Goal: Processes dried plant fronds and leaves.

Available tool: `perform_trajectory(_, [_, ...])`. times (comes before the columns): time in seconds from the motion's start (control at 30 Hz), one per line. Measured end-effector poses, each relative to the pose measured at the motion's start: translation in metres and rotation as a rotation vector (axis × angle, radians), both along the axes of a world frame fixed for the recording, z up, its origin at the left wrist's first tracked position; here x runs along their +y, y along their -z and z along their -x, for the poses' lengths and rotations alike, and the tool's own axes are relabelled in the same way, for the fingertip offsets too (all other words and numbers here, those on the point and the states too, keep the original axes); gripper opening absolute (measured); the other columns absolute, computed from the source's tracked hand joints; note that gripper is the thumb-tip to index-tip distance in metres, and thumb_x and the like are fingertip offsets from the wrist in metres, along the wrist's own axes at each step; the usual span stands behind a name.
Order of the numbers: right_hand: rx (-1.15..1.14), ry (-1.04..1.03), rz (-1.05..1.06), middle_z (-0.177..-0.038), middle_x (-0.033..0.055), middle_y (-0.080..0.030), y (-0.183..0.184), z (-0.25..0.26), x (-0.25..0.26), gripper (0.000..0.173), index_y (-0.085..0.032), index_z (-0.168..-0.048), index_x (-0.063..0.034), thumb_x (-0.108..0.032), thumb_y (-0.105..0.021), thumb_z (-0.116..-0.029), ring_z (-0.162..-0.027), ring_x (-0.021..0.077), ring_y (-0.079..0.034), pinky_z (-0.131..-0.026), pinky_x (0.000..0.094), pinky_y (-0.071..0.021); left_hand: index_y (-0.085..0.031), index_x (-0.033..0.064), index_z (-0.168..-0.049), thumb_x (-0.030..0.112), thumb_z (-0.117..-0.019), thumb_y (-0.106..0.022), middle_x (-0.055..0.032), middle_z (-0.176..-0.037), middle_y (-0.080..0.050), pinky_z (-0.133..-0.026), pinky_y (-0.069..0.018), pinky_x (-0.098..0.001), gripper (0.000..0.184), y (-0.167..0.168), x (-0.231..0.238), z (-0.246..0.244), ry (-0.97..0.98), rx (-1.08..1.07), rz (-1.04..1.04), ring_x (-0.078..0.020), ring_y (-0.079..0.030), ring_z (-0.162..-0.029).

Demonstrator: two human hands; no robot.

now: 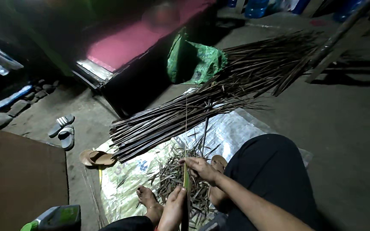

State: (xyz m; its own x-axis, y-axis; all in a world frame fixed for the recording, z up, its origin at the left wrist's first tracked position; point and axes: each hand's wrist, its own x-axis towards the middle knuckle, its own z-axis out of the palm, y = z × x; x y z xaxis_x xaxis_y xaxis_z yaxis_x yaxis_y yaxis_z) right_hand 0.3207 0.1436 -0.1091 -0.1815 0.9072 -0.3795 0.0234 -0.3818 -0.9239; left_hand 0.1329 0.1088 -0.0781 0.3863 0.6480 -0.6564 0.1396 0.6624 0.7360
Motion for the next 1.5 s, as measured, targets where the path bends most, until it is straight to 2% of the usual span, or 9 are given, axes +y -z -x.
perform_trajectory(0.1, [-0.18,-0.021,-0.071,-0.071,-0.0029,-0.049,-0.002,-0.008,0.0,0.041,-0.062,-0.121,0.0014,-0.029,-0.036,-0.1114,-0.059,0.005,-0.044,-0.06,0.0248,-0.0423,-0.057,0.0041,-0.1,0.018,-0.1128,-0.034,0.002,-0.063,-0.05,-0.044,-0.0418,-0.0181,0.03,-0.001,0.001,-0.002,-0.046,0.047,-0.007,-0.0042,-0.046,-0.046])
perform_trajectory(0.2, [-0.407,-0.197,-0.238,-0.084,0.017,-0.065,-0.005,-0.002,-0.016,0.048,-0.068,-0.101,0.0065,-0.033,-0.042,-0.1087,-0.078,0.027,-0.062,-0.077,0.0492,-0.0508,-0.058,0.0035,-0.096,0.019,-0.1133,-0.033,0.003,-0.06,-0.048,-0.042,-0.0383,-0.0186,0.034,0.004,0.007,0.001,-0.117,0.105,-0.061,-0.0038,-0.042,-0.044])
perform_trajectory(0.3, [-0.556,-0.406,-0.456,-0.078,0.0202,-0.067,-0.009,0.017,-0.034,0.051,-0.068,-0.093,0.0041,-0.039,-0.044,-0.1078,-0.077,0.0376,-0.069,-0.07,0.0585,-0.0526,-0.059,0.0055,-0.092,0.017,-0.1122,-0.033,0.0039,-0.058,-0.05,-0.041,-0.0378,-0.0185,0.035,0.01,0.01,0.003,-0.182,0.119,-0.086,-0.0032,-0.043,-0.043])
perform_trajectory(0.43, [-0.646,-0.376,-0.651,-0.07,0.0161,-0.064,0.001,0.028,-0.04,0.054,-0.065,-0.082,0.001,-0.042,-0.044,-0.1067,-0.067,0.0331,-0.068,-0.059,0.0522,-0.0518,-0.059,0.0062,-0.092,0.021,-0.1129,-0.034,0.0028,-0.058,-0.049,-0.041,-0.0364,-0.0197,0.036,0.009,0.01,0.005,-0.211,0.139,-0.064,-0.0045,-0.041,-0.043])
perform_trajectory(0.63, [-0.751,-0.236,-0.373,-0.085,0.021,-0.07,0.008,0.001,-0.018,0.053,-0.069,-0.097,0.0029,-0.042,-0.043,-0.1078,-0.084,0.0394,-0.071,-0.074,0.0604,-0.0532,-0.055,0.0074,-0.09,0.02,-0.1132,-0.032,0.0044,-0.057,-0.042,-0.039,-0.034,-0.0186,0.035,0.004,0.005,0.004,-0.185,0.074,-0.04,-0.0039,-0.036,-0.041])
perform_trajectory(0.97, [-0.556,-0.369,-0.583,-0.072,0.0168,-0.064,0.0,0.034,-0.043,0.056,-0.065,-0.084,0.0017,-0.043,-0.04,-0.1073,-0.069,0.0335,-0.068,-0.061,0.0537,-0.0508,-0.059,0.007,-0.092,0.019,-0.1125,-0.035,0.0029,-0.059,-0.051,-0.041,-0.0377,-0.0183,0.034,0.005,0.008,0.003,-0.228,0.108,-0.074,-0.0036,-0.044,-0.043])
perform_trajectory(1.17, [-0.771,-0.28,-0.302,-0.088,0.022,-0.07,0.01,0.002,-0.016,0.055,-0.068,-0.099,0.0028,-0.045,-0.041,-0.1082,-0.088,0.0401,-0.071,-0.078,0.0605,-0.0523,-0.054,0.0077,-0.09,0.021,-0.1135,-0.031,0.0047,-0.056,-0.042,-0.039,-0.0336,-0.0187,0.036,0.0,0.006,0.001,-0.194,0.087,-0.022,-0.004,-0.036,-0.041])
perform_trajectory(1.37, [-0.638,-0.314,-0.487,-0.074,0.0188,-0.066,0.001,0.021,-0.031,0.054,-0.066,-0.087,0.0028,-0.041,-0.042,-0.1073,-0.074,0.0361,-0.069,-0.066,0.0565,-0.0513,-0.053,0.0103,-0.087,0.016,-0.1121,-0.029,0.0051,-0.057,-0.044,-0.04,-0.0346,-0.0183,0.035,0.006,0.007,0.002,-0.199,0.041,-0.029,-0.0035,-0.038,-0.042])
perform_trajectory(1.5, [-0.653,-0.334,-0.432,-0.077,0.0199,-0.066,0.006,0.015,-0.026,0.055,-0.066,-0.09,0.0033,-0.041,-0.04,-0.1079,-0.077,0.0373,-0.069,-0.069,0.0573,-0.051,-0.053,0.009,-0.088,0.018,-0.113,-0.028,0.0051,-0.056,-0.042,-0.039,-0.0324,-0.0177,0.037,-0.002,0.006,0.002,-0.19,0.037,0.002,-0.0032,-0.036,-0.041])
